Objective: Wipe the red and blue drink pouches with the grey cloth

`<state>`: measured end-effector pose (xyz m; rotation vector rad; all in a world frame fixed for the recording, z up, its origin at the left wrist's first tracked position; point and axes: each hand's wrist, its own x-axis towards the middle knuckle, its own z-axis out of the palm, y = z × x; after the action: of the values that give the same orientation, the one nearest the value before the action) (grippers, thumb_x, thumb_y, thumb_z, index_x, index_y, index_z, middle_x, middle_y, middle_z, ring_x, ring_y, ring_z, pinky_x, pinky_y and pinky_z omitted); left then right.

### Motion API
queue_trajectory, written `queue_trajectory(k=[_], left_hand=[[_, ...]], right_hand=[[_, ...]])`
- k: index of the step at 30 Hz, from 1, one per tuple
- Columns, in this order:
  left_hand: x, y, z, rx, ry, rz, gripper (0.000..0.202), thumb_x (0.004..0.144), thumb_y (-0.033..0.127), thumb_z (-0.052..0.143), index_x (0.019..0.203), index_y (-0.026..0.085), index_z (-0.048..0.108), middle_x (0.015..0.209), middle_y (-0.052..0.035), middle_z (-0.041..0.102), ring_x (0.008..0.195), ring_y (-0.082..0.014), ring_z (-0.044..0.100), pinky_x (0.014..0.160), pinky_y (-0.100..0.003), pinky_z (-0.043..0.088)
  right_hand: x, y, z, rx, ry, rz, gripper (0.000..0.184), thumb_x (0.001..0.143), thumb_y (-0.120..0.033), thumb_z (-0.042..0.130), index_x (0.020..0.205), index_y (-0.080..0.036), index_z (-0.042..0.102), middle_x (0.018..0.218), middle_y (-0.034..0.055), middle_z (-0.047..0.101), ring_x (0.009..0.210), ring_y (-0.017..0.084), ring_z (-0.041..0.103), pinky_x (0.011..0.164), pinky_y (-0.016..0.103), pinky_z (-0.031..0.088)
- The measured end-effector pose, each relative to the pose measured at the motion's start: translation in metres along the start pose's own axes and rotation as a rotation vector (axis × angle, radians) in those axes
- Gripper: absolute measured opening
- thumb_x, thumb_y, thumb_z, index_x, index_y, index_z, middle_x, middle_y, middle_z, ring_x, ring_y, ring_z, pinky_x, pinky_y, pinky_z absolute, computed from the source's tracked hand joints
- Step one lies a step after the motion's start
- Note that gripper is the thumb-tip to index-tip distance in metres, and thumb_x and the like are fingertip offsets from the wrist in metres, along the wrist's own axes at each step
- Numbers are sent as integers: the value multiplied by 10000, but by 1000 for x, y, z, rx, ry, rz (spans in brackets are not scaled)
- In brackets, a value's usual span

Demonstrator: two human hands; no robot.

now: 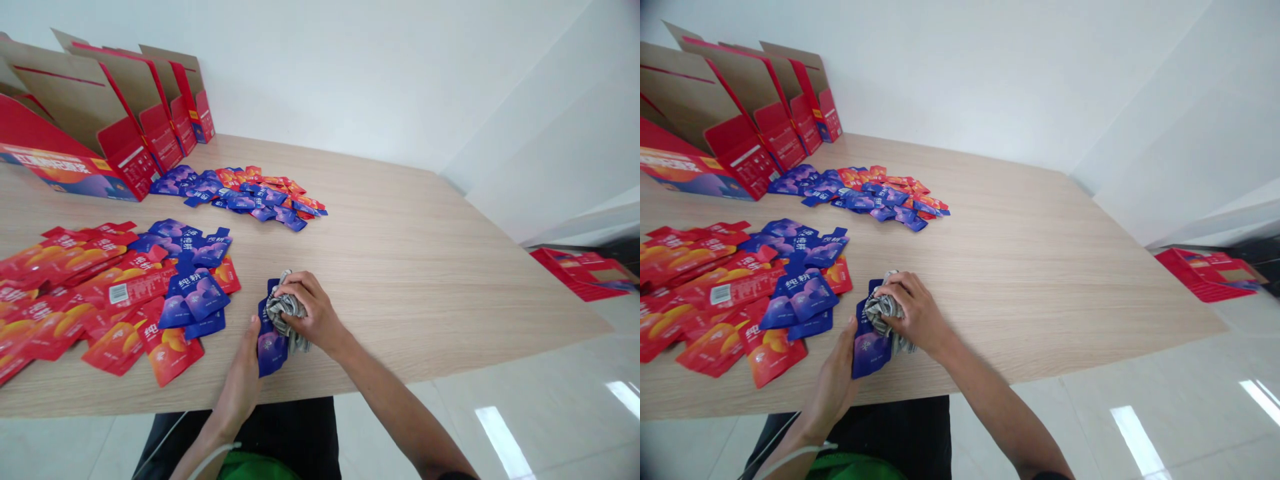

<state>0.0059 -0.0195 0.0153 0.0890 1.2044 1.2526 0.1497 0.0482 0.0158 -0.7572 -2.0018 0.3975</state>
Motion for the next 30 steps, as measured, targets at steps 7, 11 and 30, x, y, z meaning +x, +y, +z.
queue_trajectory(k=[7, 11, 30], left_hand=[[-4, -6, -5, 0, -87, 44, 420, 946, 387, 663, 1299, 164, 706, 1213, -95, 787, 1229, -276, 691, 1082, -416, 536], [-1, 1, -2, -40, -99, 74, 500, 950, 464, 647, 1361, 181, 672, 1188, -93, 794, 1200, -278, 706, 1082, -434, 536], [0, 42, 10, -59, -107, 125, 423, 995, 388, 547, 1301, 146, 710, 1126, -106, 813, 1136, -274, 745, 1049, -415, 570]], right_hand=[[2, -2, -1, 0, -12, 1, 213, 1020, -385, 621, 1115, -201, 671, 1093, 100, 621, 1070, 245, 610, 970, 405, 544], [0, 0, -2, -16, -100, -85, 215, 1018, -390, 632, 1119, -203, 663, 1111, 104, 630, 1071, 237, 616, 968, 391, 552], [-4, 2, 0, -213, -297, -249, 238, 884, -142, 762, 1093, -236, 696, 1160, 82, 631, 1076, 230, 594, 981, 384, 544]])
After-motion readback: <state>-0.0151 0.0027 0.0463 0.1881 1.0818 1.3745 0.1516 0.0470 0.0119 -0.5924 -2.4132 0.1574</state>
